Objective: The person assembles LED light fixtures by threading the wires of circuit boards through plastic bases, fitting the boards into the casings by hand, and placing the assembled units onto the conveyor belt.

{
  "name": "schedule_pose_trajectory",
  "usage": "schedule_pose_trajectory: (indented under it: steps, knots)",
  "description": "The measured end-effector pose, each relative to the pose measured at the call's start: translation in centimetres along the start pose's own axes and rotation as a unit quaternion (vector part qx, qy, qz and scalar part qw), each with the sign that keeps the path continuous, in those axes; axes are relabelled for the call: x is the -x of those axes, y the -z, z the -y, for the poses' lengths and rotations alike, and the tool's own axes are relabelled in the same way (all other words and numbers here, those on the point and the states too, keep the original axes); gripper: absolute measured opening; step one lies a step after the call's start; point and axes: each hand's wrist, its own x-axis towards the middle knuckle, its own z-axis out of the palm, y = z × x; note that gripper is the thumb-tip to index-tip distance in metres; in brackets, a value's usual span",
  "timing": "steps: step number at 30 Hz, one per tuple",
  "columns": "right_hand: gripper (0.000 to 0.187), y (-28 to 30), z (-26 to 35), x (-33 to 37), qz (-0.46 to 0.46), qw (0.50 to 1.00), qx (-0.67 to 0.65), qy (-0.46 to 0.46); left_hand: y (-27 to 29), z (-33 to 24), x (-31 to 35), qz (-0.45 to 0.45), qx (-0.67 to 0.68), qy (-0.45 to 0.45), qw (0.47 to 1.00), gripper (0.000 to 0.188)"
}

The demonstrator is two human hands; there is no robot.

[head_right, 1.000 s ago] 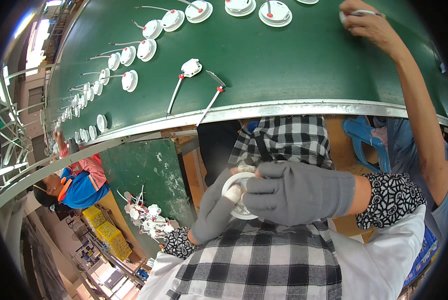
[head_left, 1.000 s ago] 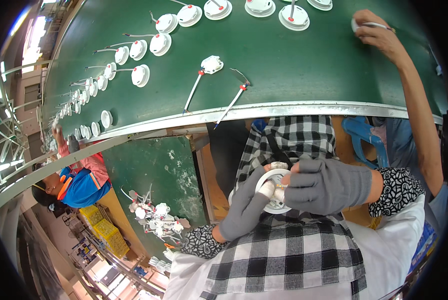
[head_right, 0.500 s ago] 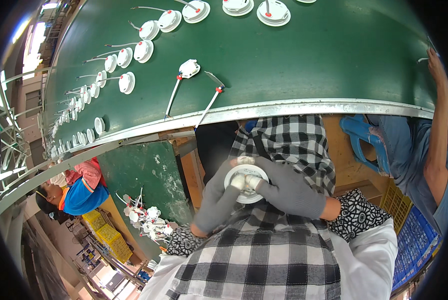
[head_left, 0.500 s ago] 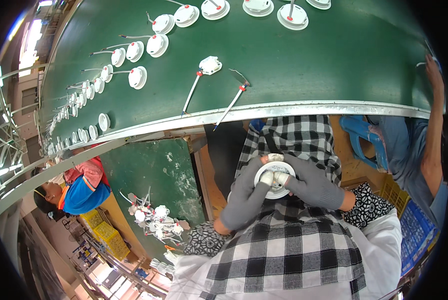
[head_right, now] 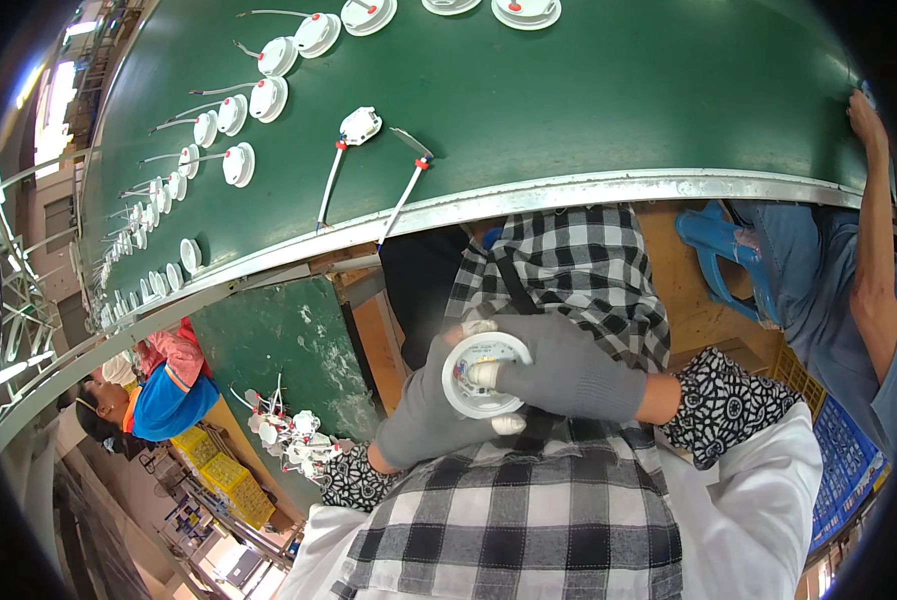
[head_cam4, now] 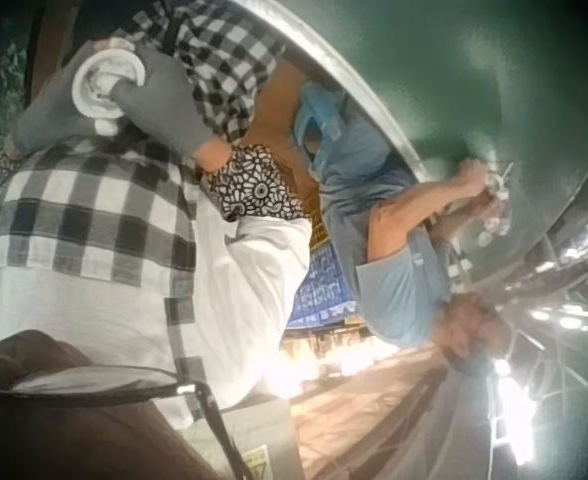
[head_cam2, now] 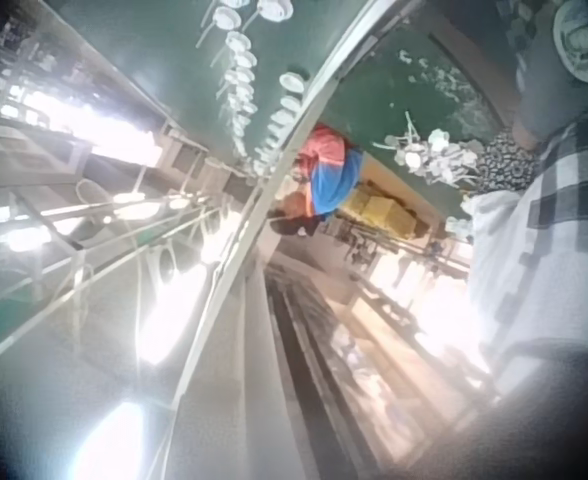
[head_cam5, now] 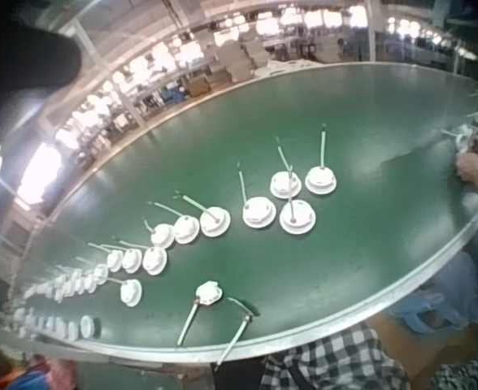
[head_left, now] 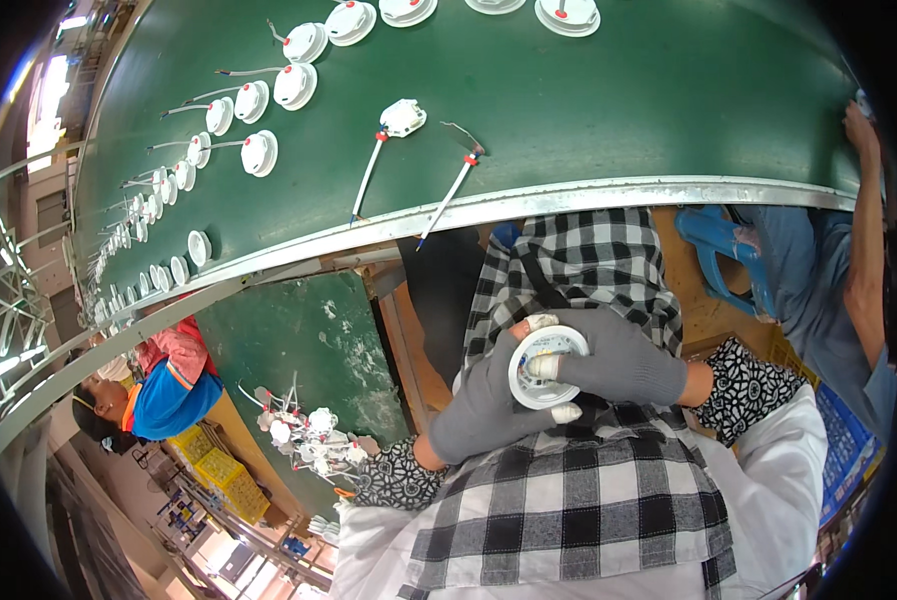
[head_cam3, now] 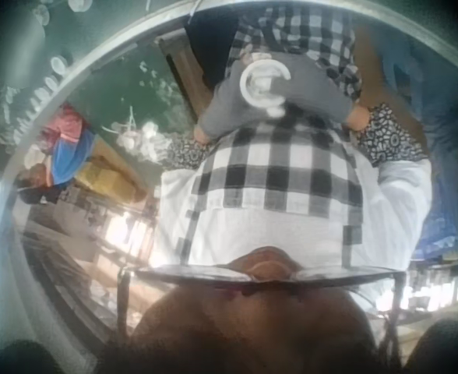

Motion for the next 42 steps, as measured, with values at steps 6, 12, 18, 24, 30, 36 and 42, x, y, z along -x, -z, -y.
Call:
schedule_pose_trajectory:
  steps: [6,12,18,24,30,36,42]
  knots:
    - [0.044,1.4,1.8,-0.9,0.054,0.998,0.022,0.024,-0.3,-0.1,-0.3,-0.057,0.041,-0.011,0.997,0.089]
    - [0.042,0.5,1.6,-0.8,0.028,0.996,-0.021,0.077,0.4,-0.5,-0.2,-0.061,0.023,-0.013,0.998,0.093]
    - [0.048,0.1,1.3,-0.4,0.006,0.995,0.042,0.085,0.7,-0.9,0.0,-0.065,0.041,0.026,0.997,0.091]
    - [0.046,0.3,1.2,-0.1,-0.042,0.993,0.027,0.105,0.2,-0.7,-0.7,-0.06,0.05,0.021,0.997,0.09]
    - [0.035,1.4,0.5,0.0,-0.043,0.998,0.006,0.051,-0.4,-1.3,-1.9,-0.06,-0.002,0.02,0.998,0.086]
    - [0.039,2.9,-0.6,-0.6,-0.031,0.995,0.021,0.087,-0.6,-2.2,-3.2,-0.064,-0.058,-0.034,0.996,0.081]
    - [0.037,10.0,5.9,-0.1,0.006,0.984,0.125,0.123,4.2,-3.6,-5.2,-0.167,-0.183,-0.164,0.955,0.087]
